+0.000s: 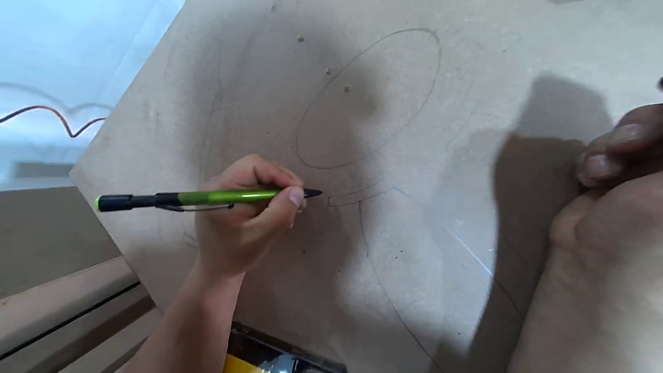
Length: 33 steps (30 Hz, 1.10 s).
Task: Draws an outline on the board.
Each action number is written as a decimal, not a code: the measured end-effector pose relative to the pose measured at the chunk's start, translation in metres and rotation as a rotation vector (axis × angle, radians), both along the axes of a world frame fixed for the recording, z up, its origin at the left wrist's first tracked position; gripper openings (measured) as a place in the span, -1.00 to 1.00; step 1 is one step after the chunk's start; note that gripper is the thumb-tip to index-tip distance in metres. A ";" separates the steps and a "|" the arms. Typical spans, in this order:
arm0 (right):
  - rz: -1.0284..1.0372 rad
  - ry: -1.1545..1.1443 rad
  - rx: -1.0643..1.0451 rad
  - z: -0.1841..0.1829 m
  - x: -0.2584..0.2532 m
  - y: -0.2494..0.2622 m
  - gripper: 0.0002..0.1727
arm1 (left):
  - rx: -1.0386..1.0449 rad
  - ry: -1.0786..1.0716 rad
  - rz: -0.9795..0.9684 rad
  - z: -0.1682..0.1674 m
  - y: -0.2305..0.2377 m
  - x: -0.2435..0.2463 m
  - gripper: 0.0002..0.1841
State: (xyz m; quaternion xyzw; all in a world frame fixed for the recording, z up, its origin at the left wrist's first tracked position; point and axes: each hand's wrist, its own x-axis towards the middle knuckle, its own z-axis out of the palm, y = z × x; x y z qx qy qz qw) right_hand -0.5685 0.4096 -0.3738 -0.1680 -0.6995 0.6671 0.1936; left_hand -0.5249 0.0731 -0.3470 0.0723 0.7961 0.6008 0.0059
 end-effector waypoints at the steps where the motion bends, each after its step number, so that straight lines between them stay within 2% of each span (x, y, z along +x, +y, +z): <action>1: -0.012 0.002 0.013 0.004 -0.001 -0.002 -0.61 | -0.011 -0.012 0.015 0.000 0.001 0.001 -0.91; 6: -0.060 0.062 0.027 0.020 -0.002 -0.014 -0.64 | -0.031 -0.084 0.032 -0.002 -0.002 -0.002 -0.82; 10: -0.104 0.087 -0.039 0.022 -0.001 -0.015 -0.65 | -0.062 -0.159 -0.022 0.005 0.012 -0.027 -0.78; 16: -0.244 0.165 -0.107 0.025 0.005 -0.011 -0.60 | 0.004 -0.157 -0.215 0.013 0.084 -0.099 -0.84; 21: -0.255 0.109 -0.148 0.026 0.001 -0.008 -0.59 | -0.039 -0.109 -0.254 0.006 0.132 -0.139 -0.96; 33: -0.235 0.085 -0.119 0.025 0.000 -0.008 -0.63 | -0.063 -0.021 -0.287 -0.001 0.129 -0.142 -0.95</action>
